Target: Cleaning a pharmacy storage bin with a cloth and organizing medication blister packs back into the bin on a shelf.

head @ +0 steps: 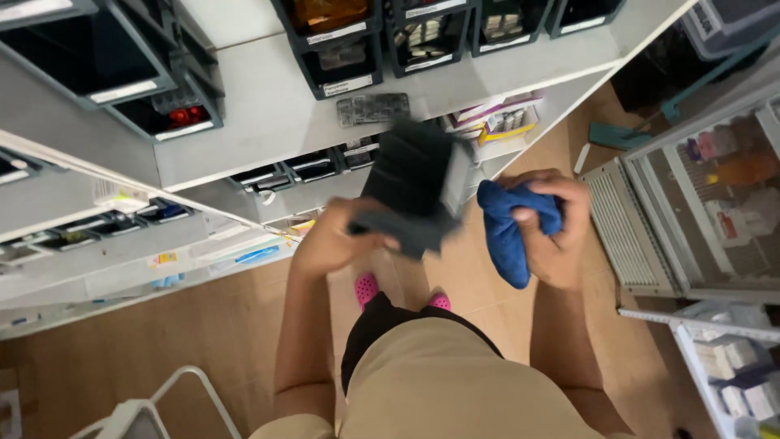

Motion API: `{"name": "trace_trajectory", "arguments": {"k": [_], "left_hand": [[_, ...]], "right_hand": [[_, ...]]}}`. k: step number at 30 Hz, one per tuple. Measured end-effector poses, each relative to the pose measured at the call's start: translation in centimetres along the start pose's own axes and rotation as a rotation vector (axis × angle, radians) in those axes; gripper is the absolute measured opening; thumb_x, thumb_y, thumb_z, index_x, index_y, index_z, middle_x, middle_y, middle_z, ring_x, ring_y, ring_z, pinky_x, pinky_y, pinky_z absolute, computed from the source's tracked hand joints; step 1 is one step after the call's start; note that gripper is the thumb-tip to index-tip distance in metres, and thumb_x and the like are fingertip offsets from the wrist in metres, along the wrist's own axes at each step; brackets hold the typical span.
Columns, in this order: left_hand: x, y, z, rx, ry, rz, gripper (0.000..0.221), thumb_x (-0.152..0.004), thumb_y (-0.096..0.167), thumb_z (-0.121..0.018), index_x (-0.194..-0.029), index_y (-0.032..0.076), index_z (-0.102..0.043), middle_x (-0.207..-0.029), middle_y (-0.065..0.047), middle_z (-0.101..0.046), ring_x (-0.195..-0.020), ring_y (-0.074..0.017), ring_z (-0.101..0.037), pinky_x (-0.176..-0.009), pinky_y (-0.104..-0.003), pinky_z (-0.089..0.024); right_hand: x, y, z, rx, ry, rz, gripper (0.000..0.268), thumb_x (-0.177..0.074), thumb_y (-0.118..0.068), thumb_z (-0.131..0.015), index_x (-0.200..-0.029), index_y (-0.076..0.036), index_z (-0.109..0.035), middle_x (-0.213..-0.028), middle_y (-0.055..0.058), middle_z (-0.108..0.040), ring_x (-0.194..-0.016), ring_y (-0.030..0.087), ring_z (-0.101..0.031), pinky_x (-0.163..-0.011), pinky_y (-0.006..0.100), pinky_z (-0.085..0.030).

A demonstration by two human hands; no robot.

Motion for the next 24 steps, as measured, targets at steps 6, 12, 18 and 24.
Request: {"name": "trace_trajectory", "arguments": {"k": [6, 12, 18, 24], "left_hand": [[0.2, 9.1, -2.1, -0.751, -0.136, -0.135, 0.013, -0.078, 0.021, -0.078, -0.091, 0.019, -0.074, -0.089, 0.001, -0.073, -0.089, -0.0269, -0.063, -0.1, -0.048, -0.041], [1.7, 10.6, -2.3, -1.081, 0.015, -0.07, 0.007, -0.09, 0.02, -0.07, -0.089, 0.027, -0.068, -0.091, 0.009, -0.055, -0.095, -0.0171, -0.047, -0.1, -0.045, -0.028], [2.4, 13.4, -0.3, -1.177, 0.031, -0.152, 0.013, -0.096, 0.011, -0.068, -0.085, 0.018, -0.066, -0.093, 0.007, -0.051, -0.094, -0.0136, -0.046, -0.1, -0.043, -0.028], [3.8, 13.8, 7.9, -1.386, 0.232, -0.252, 0.005, -0.089, 0.019, -0.069, -0.088, 0.023, -0.066, -0.122, -0.003, -0.058, -0.113, -0.0259, -0.05, -0.101, -0.06, -0.028]], "right_hand": [[-1.3, -1.3, -1.1, 0.458, -0.492, -0.091, 0.039, -0.093, -0.004, -0.071, -0.131, -0.012, -0.07, -0.121, 0.017, -0.053, -0.103, 0.044, -0.065, -0.092, 0.053, -0.055], [-3.5, 0.2, -3.0, 0.315, -0.538, -0.083, 0.04, -0.092, -0.001, -0.072, -0.132, -0.005, -0.068, -0.121, 0.021, -0.067, -0.109, 0.046, -0.069, -0.091, 0.056, -0.054], [-3.9, 1.7, -8.0, 0.284, -0.481, -0.074, 0.032, -0.088, -0.019, -0.086, -0.113, -0.003, -0.073, -0.111, 0.017, -0.072, -0.104, 0.041, -0.071, -0.089, 0.053, -0.056], [-3.8, 1.4, -14.5, 0.195, -0.417, -0.034, 0.021, -0.089, -0.014, -0.083, -0.091, -0.001, -0.066, -0.113, 0.023, -0.071, -0.108, 0.046, -0.071, -0.088, 0.054, -0.055]]}}
Point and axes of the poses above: each hand's wrist, its own x-axis away from the middle knuckle, its own z-axis out of the back of the hand, y = z × x, the point moved 7 cm from there along -x, towards the middle knuckle
